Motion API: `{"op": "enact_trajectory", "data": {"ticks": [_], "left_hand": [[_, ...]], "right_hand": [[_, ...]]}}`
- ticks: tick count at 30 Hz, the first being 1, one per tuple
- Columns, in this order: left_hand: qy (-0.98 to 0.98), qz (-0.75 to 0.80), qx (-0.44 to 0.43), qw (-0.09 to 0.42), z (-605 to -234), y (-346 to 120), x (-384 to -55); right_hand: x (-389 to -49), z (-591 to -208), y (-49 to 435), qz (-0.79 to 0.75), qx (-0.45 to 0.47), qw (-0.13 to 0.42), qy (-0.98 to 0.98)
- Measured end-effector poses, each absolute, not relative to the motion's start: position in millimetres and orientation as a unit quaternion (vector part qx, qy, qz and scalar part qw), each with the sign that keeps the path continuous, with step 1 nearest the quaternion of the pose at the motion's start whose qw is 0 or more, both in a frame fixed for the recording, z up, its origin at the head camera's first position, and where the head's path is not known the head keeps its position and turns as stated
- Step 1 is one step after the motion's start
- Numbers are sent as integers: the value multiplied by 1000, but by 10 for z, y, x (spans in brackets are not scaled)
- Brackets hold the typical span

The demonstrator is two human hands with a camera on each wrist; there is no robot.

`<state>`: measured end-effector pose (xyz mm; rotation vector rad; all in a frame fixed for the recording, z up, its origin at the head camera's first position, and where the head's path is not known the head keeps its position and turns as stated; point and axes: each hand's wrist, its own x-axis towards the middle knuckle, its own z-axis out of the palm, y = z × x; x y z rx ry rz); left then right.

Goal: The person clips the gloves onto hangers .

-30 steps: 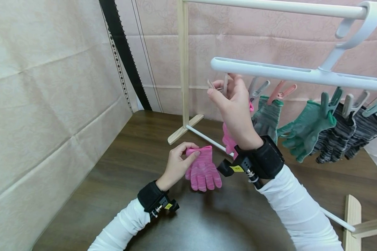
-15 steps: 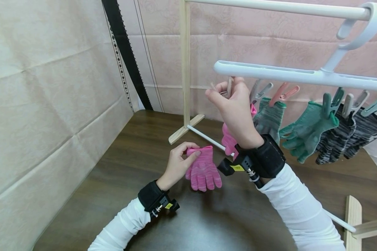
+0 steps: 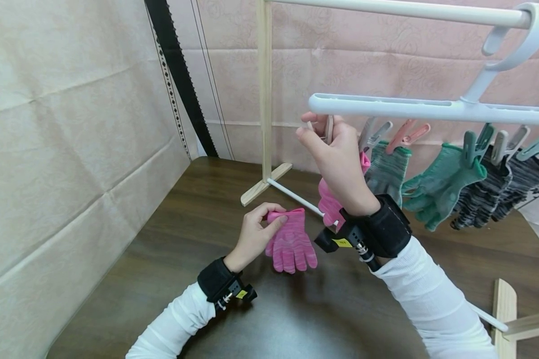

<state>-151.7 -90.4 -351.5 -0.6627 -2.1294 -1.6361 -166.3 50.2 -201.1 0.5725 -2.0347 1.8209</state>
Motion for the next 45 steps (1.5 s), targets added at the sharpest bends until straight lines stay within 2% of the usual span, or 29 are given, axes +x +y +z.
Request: {"op": "enact_trajectory", "data": {"ticks": [8,21,31,45], "left_hand": [[-755,-586,-232,182,-3513,-894,-1510],[-750,-587,-250,175,-3693,-913,-1668],[-731,-594,-285,177,-3563,-876,-1657],[-707,-614,-311,161,-3396,-735,-1640]], "right_hand": [[-1644,-2082,577,613,226,167,-738],[-1659,-2175,695,603,228,115,-756],[-1669,-2234,765,617,229,86,-748],[-1694,-2339,814,609,240,87,-751]]}}
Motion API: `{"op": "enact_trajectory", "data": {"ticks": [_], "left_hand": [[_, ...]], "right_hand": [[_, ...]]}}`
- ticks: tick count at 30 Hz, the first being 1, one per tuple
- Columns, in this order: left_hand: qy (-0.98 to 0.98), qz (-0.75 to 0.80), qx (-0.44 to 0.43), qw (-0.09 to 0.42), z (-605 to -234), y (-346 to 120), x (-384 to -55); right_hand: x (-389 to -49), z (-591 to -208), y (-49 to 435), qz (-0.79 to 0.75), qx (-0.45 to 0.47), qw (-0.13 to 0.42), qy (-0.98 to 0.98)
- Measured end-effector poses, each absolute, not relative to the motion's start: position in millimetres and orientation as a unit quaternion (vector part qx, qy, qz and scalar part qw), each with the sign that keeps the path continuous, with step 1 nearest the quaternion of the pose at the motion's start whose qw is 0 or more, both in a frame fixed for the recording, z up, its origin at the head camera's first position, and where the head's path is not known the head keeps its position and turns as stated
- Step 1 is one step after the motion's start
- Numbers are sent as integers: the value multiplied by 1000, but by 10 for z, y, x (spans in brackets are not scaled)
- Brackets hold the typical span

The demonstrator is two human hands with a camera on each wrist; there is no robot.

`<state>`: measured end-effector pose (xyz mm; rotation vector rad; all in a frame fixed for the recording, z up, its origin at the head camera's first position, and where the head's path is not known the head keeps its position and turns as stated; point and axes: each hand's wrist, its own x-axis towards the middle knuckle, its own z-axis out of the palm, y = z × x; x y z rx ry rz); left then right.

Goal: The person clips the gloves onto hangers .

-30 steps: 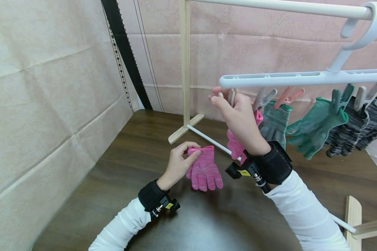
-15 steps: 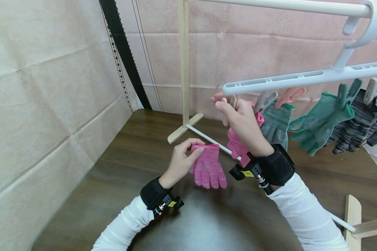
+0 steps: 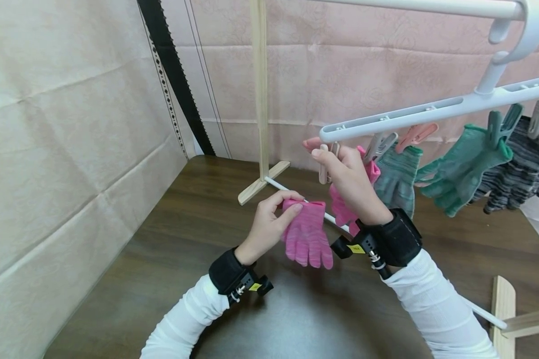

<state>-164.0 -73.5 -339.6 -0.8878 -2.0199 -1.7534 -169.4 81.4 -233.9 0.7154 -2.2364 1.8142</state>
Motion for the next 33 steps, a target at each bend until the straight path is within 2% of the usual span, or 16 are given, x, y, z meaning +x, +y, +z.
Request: {"op": "enact_trajectory", "data": {"ticks": [12,33], "left_hand": [[-688,-632,-322,153,-3311,-673,-1652],[-652,-675,-323,123,-3203,-577,-1677]], "right_hand": [[-1706,-2383,831,601,244,63,-759],[-1740,-2433,831,596,260,64,-757]]}}
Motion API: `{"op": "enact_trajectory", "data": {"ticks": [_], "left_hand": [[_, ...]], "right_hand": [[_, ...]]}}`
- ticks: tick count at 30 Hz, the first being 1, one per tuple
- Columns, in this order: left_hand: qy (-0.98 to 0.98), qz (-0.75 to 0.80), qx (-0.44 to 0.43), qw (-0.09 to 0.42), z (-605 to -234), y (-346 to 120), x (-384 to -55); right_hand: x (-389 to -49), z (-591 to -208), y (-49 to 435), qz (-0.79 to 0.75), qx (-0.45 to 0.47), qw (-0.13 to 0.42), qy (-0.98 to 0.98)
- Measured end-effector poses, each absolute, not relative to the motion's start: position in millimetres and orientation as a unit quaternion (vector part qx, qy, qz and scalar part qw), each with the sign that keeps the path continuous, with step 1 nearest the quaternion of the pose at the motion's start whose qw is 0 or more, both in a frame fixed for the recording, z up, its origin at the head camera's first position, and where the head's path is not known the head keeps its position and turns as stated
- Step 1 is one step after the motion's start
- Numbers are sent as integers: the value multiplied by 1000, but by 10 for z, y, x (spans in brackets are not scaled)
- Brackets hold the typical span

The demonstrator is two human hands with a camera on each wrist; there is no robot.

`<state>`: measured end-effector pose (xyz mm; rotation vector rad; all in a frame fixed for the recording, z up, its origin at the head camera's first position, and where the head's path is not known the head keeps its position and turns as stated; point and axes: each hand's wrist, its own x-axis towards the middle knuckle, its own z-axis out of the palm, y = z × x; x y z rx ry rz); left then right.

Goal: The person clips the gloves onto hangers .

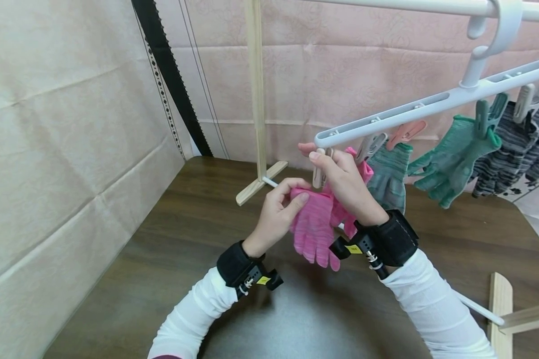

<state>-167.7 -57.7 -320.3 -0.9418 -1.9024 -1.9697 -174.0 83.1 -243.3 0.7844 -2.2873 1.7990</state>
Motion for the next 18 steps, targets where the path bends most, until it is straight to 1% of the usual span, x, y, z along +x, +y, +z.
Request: {"op": "enact_trajectory", "data": {"ticks": [12,18], "left_hand": [[-641,-684,-328,118,-3163,-511,-1713],[-629,-698,-327,103,-3150,-500,-1728]], "right_hand": [[-1745,-2464,840,595,258,58,-759],[-1742,-2474,854,592,258,53,-762]]}}
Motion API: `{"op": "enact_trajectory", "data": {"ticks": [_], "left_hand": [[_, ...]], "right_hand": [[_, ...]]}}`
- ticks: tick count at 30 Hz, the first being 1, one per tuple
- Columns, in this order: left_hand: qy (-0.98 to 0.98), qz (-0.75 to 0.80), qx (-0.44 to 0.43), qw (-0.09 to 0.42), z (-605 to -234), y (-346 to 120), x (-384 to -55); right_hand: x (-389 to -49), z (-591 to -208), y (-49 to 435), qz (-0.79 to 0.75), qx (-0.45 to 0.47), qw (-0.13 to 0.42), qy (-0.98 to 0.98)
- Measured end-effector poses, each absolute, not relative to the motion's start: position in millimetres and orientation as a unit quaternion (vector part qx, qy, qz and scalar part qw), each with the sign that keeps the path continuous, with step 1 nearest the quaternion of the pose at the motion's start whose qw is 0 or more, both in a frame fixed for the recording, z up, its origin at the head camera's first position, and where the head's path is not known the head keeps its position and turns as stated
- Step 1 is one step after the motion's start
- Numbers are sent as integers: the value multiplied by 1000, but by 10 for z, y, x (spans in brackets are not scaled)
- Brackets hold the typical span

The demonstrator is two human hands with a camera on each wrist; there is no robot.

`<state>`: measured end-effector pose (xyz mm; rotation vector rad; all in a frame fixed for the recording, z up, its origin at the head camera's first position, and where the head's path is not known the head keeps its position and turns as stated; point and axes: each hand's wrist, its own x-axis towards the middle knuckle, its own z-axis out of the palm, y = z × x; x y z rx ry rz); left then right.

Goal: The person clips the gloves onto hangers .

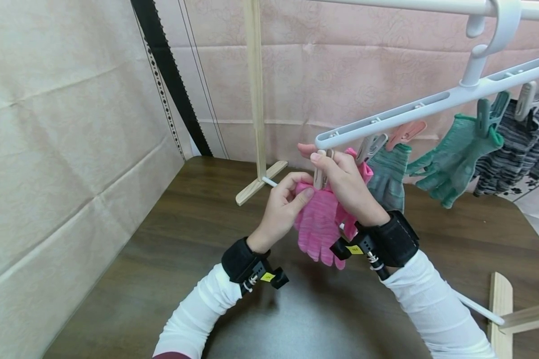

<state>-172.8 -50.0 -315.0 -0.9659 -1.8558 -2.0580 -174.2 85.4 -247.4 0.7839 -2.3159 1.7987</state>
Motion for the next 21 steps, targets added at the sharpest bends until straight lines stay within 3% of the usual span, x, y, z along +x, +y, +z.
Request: {"op": "enact_trajectory", "data": {"ticks": [11,21], "left_hand": [[-605,-719,-339,38,-3106,-517,-1802],[-562,-741,-362,-66,-3068,-557,-1883]], "right_hand": [[-1744,-2469,873,595,257,42,-761],[-1728,-2456,904,600,259,10,-756]]}}
